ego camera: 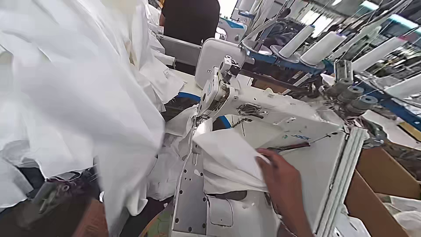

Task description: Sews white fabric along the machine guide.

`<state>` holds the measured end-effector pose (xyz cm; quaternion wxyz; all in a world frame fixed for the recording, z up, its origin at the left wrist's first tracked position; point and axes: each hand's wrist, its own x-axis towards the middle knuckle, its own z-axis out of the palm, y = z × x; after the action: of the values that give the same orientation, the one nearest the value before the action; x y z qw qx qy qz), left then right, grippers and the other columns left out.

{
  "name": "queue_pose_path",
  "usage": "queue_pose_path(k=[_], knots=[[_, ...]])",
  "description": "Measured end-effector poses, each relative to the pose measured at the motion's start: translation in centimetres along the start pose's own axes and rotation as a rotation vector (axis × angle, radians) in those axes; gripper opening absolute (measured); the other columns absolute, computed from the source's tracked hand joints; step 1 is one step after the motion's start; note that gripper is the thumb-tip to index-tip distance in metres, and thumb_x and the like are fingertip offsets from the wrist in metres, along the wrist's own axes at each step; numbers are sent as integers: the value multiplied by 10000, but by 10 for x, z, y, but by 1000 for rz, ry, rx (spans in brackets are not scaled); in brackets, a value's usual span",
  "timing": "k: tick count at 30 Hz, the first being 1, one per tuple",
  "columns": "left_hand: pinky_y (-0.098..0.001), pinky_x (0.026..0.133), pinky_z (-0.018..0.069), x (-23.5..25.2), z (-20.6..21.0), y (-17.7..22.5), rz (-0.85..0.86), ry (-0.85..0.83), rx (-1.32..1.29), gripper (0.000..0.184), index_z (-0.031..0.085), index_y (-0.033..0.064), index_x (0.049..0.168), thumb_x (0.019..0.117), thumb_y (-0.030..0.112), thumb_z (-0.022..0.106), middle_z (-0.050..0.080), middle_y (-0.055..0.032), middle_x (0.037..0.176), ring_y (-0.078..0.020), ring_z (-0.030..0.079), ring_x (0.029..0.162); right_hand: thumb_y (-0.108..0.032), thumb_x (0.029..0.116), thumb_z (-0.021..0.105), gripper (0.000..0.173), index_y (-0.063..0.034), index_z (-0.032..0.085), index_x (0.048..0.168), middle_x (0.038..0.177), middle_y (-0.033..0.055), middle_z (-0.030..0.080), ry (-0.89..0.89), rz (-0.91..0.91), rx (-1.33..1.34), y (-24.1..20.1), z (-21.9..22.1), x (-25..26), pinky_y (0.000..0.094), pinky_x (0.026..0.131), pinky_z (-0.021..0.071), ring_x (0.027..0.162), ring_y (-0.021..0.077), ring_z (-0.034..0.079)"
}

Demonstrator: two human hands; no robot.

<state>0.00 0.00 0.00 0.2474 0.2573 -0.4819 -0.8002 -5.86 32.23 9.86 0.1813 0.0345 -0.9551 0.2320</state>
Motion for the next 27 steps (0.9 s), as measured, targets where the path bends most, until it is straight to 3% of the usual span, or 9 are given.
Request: queue_pose_path(k=[1,3,5,9,12,15,20,25,27], knots=[[-146,949,452,13,26,2,-83,-111,19,395,428,-93,1378,1135,148,230,617,-43,1233,63,559,1067,-50,981,593,262,132,663,1156,963,303,703,111,138,-52,28,-22,-3,622,771,523,834,431,689],[-165,847,563,38,66,-5,-146,-195,194,226,534,32,1244,1056,37,408,708,2,1086,45,669,950,-99,1021,520,334,137,615,1238,877,277,648,274,377,-127,68,-46,-10,518,737,481,738,325,593],[-329,982,532,64,73,-18,-92,-469,557,401,516,-69,1331,961,32,634,666,-150,1188,-149,652,1104,-126,1031,517,392,114,559,1338,972,321,650,332,437,-178,71,-50,-14,568,787,493,814,390,620],[-667,921,462,62,121,15,195,-797,1395,269,632,-158,1111,999,71,547,639,-369,1112,-540,618,1096,-66,936,638,512,66,548,1422,974,299,706,108,-122,-167,-20,36,3,596,600,541,721,456,694],[-554,697,569,12,109,-12,628,-729,1446,303,711,1,1197,906,-19,630,698,-262,1165,-448,718,904,-39,839,681,388,-124,776,1205,782,190,698,-6,-618,-245,-55,110,22,425,404,492,495,317,647],[-635,692,545,22,31,-34,481,-671,1295,203,777,-6,1006,849,-79,671,733,-255,897,-460,716,795,5,826,697,185,-51,796,973,815,258,712,-17,-545,-237,-34,120,53,548,471,526,593,425,693],[-420,512,457,-8,8,19,333,-1484,656,325,646,-2,689,949,192,667,575,-104,573,-228,590,524,-38,809,649,200,-49,782,958,751,206,688,-205,-520,22,-16,140,43,543,507,520,624,399,687],[-466,906,572,60,116,-64,442,-877,724,229,681,-62,1114,985,115,614,696,-215,1106,-316,702,1005,-64,819,689,461,72,662,1259,751,138,686,-215,-407,84,-27,128,38,497,523,533,596,318,663],[-513,876,562,50,140,-80,406,-727,786,327,619,-78,1210,997,170,602,680,-244,1117,-375,694,1001,-187,902,713,513,77,612,1329,769,173,691,-221,-208,-7,-11,102,49,557,591,542,639,361,667]])
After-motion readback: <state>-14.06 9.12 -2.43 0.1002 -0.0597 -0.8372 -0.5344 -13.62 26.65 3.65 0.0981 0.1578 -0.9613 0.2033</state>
